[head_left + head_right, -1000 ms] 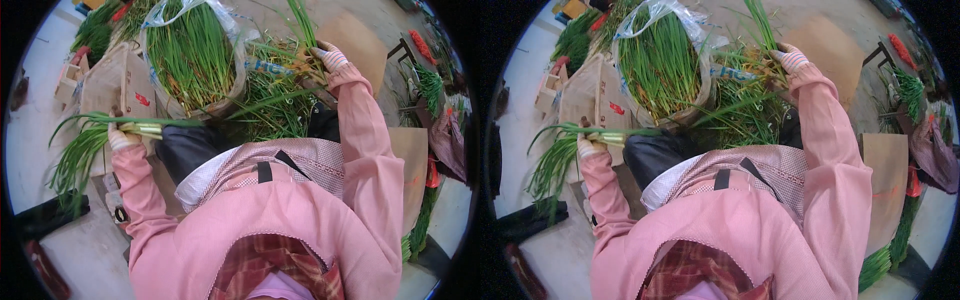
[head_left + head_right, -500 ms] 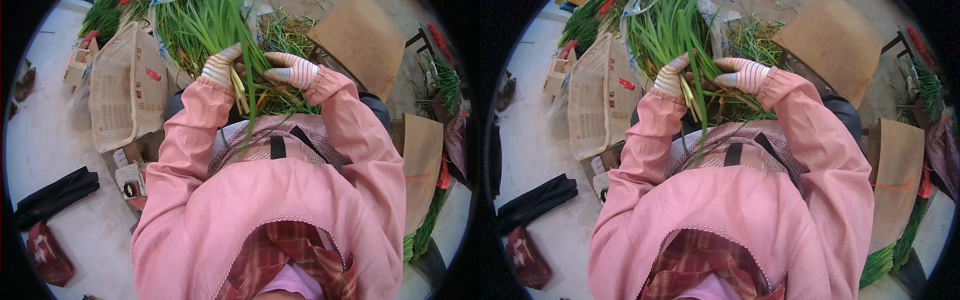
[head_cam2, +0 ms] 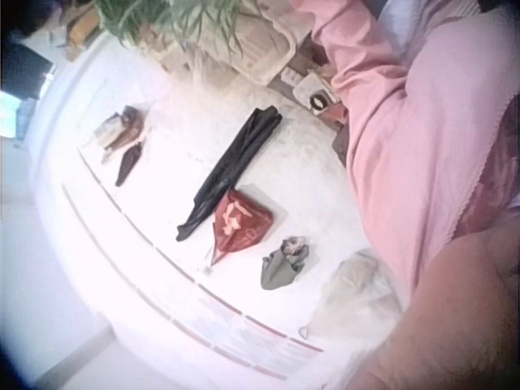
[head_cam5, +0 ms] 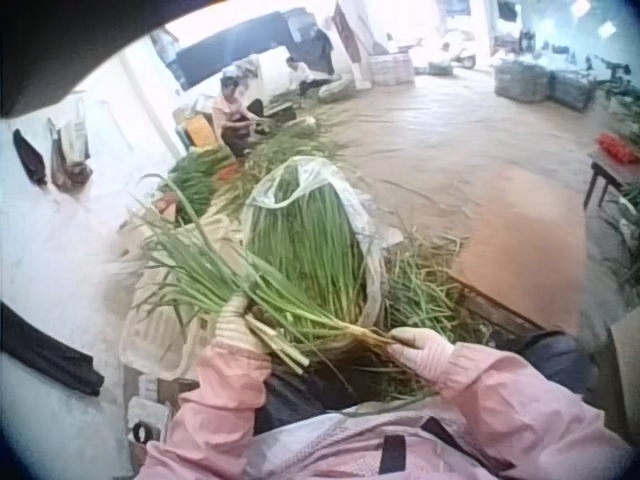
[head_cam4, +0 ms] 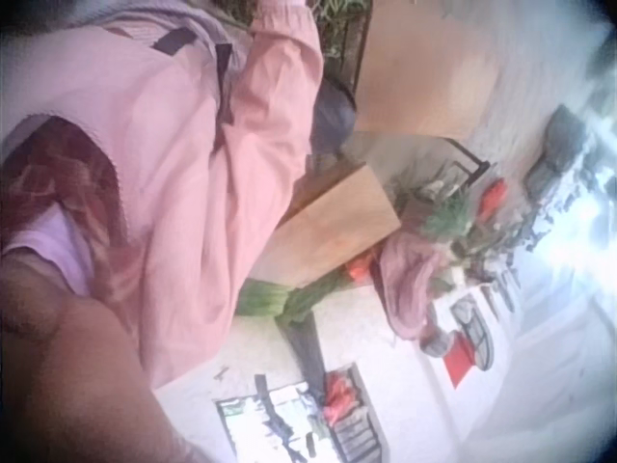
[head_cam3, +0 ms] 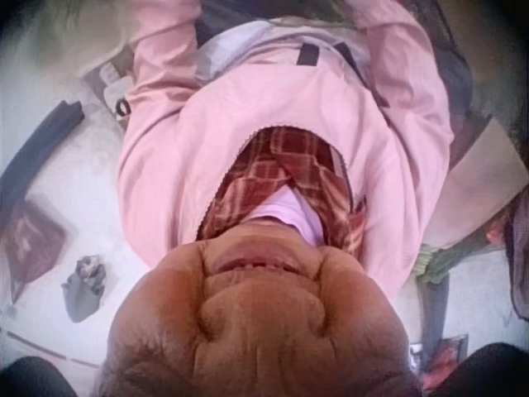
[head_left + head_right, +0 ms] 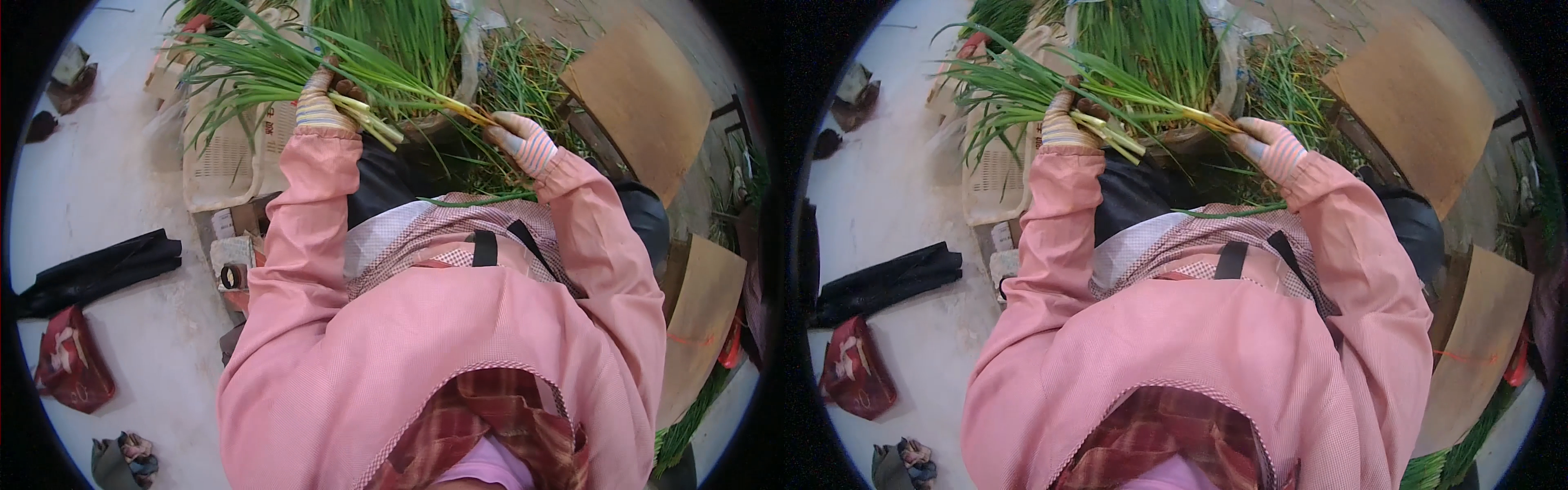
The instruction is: The person sorts green chive stalks into a bundle and ties them with red twine by hand.
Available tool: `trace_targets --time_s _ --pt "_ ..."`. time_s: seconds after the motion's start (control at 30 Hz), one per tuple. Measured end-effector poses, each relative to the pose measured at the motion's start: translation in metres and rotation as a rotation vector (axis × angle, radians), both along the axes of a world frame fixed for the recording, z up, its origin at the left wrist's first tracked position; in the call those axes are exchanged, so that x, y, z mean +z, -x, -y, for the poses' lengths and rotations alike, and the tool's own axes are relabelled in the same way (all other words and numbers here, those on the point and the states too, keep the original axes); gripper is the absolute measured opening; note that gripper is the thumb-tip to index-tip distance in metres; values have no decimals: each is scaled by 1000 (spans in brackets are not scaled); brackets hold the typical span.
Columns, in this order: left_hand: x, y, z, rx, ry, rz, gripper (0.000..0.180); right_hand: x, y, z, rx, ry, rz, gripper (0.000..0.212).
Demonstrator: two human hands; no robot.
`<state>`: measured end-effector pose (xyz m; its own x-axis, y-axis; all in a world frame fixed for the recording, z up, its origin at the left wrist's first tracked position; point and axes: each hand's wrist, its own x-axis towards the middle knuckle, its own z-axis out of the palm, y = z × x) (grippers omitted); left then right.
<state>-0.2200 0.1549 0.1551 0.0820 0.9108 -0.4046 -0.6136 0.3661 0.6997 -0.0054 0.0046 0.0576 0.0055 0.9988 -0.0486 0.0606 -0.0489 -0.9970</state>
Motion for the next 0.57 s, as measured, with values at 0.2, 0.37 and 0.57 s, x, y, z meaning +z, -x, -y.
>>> trace_targets --time_s 0.2,0.37,0.57 --pt "4 92 -54 -203 -161 134 21 -84 -70 23 240 488 1051 28" --pt "-2 75 -21 -181 -218 -63 13 -20 -43 -2 40 385 690 53" --pt "-21 12 10 -296 -191 -118 16 53 3 -23 212 340 -205 57"
